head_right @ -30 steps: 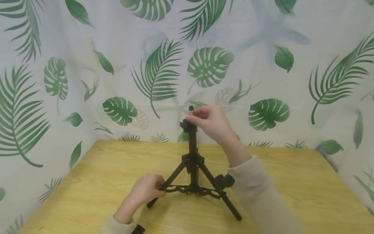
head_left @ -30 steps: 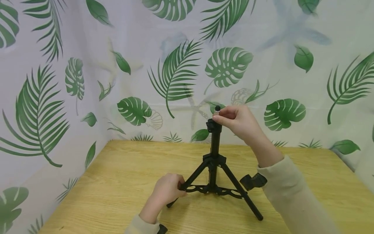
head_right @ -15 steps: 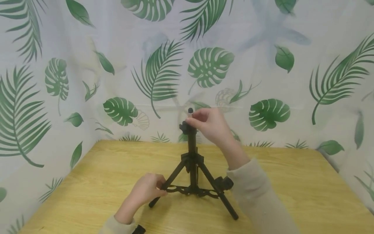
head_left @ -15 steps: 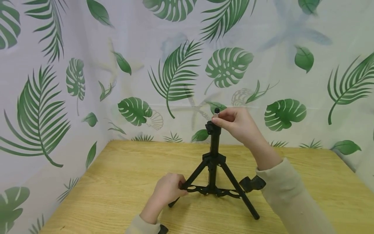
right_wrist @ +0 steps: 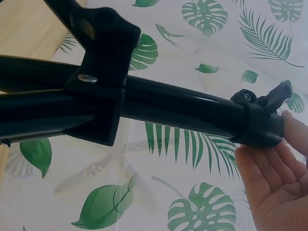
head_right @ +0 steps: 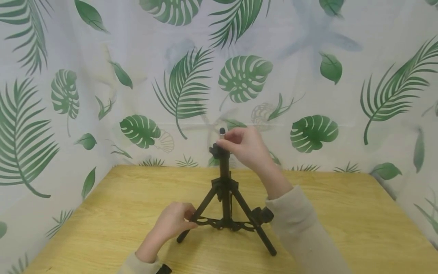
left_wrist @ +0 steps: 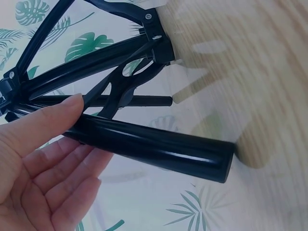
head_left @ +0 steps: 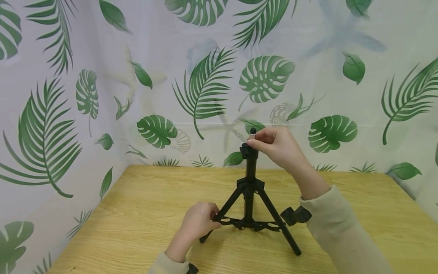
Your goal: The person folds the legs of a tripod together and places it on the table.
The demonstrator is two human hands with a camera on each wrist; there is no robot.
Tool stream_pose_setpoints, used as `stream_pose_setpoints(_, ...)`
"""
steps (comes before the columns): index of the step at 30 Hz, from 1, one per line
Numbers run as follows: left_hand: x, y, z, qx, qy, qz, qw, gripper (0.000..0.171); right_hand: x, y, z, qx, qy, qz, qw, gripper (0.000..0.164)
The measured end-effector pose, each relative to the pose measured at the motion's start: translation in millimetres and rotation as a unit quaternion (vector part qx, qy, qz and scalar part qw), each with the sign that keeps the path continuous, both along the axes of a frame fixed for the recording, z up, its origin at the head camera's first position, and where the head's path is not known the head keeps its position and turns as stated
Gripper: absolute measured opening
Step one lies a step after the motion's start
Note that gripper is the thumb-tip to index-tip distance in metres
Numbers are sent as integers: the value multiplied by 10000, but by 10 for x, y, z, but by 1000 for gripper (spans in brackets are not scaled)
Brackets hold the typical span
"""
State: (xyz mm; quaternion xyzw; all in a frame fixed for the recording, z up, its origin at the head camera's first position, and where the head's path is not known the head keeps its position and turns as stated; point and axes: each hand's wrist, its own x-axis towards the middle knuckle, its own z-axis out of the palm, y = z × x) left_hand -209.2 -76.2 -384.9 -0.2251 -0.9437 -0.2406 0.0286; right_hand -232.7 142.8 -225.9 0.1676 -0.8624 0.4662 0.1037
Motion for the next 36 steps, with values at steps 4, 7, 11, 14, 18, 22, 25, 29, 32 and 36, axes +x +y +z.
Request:
stream_pose_setpoints(4,-11,4,6,48,24,-27,10000,21,-3,2,4,6,-31,-21,10000,27)
stream_pose_setpoints(7,-19,5,15,99,30,-68,9999,20,-2,1,8,32,-2,-47,10000,27)
stream_pose_setpoints(11,-22,5,20,165,74,-147,9997,20,0,1,7,82,56,-79,9999,27)
stream_pose_setpoints(14,-26,7,14,215,199,-186,9994,20,1,-2,5,98,103,-86,9999,27)
stream_pose_setpoints(18,-35,15,4,377,387,-185,9984,18,-4,-9,0,83,189,-67,9998,27)
stream_pose_setpoints(22,-33,28,5,531,462,-210,9973,17,-3,-10,-10,45,234,-69,9997,27)
stream_pose_setpoints(25,-28,49,8,527,545,-236,9968,17,3,-8,-23,21,241,-86,9997,27)
stream_pose_setpoints(29,-32,100,11,613,646,-230,9958,17,9,-12,-43,7,284,-96,9996,27)
stream_pose_setpoints(32,-40,143,16,755,611,-214,9950,16,17,-20,-57,38,252,-143,9996,28)
stream_pose_setpoints(36,-58,192,42,865,547,-191,9946,17,27,-27,-58,48,169,-198,9996,30)
